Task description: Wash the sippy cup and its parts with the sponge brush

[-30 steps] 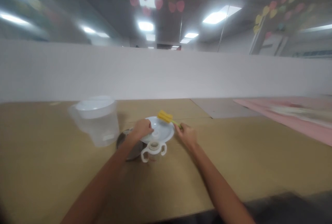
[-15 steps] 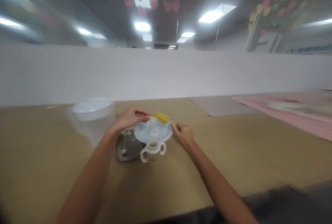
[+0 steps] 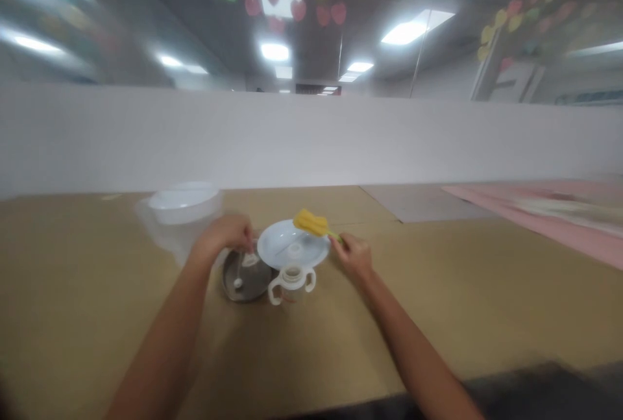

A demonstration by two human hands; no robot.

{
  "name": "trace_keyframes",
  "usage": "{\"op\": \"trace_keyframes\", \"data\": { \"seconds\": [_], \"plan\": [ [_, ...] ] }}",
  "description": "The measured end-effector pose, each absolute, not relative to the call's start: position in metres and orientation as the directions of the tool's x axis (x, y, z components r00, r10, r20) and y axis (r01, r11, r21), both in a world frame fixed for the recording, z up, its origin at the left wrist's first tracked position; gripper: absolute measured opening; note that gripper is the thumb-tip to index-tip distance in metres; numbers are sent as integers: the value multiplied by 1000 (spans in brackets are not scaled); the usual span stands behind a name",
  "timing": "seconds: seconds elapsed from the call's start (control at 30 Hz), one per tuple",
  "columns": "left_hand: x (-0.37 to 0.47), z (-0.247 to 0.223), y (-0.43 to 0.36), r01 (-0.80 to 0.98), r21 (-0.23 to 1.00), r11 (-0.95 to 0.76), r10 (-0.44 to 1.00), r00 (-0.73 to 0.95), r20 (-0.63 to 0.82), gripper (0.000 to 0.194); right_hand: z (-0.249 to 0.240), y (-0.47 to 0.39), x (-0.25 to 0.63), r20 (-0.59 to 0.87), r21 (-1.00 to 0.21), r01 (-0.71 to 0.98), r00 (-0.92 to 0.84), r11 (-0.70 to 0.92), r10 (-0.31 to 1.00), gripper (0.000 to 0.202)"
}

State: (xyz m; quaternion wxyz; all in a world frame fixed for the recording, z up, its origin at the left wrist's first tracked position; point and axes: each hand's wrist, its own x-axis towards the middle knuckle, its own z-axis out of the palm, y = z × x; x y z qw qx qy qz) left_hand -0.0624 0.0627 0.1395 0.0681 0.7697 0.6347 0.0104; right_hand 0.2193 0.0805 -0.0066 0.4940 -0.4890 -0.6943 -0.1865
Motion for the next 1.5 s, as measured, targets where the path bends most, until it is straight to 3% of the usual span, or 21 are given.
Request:
{"op": "trace_keyframes", "data": {
  "seconds": [0.07,0.23,0.37,0.47,0.6,0.83,0.97,1.1,1.27,1.5],
  "plan": [
    [-56,125,71,990,43,-132,972,138,-189,16,-7,81,219,868,-170,880,-79,443,491,49],
    [-41,101,80,992,13,-129,967,129,-222,24,-6,81,220,877,-122,908,-90,401,471,48],
    [-38,110,72,988,-25,-150,977,144,-156,12,-4,81,220,886,-124,922,-63,366,460,49],
    [-28,115,70,975,-21,-222,975,221,-34,16,-3,81,220,882,-127,927,-57,353,468,51],
    [-8,95,79,939,58,-340,940,338,40,30,-3,81,219,879,-121,929,-64,350,472,52],
    [-7,51,101,892,146,-428,897,439,-52,43,-6,84,220,884,-86,926,-98,366,457,49],
    [-9,49,100,871,179,-457,875,476,-83,35,-7,85,220,880,-90,927,-97,364,465,49],
    [-10,57,100,851,245,-464,865,495,-83,26,-7,84,221,880,-92,923,-100,373,464,49],
    [-25,93,95,759,382,-527,829,559,34,32,-7,84,220,879,-86,897,-137,434,457,50],
    [-38,128,71,494,636,-593,763,598,247,36,-5,84,221,871,-233,859,-23,455,490,51]
  ]
}}
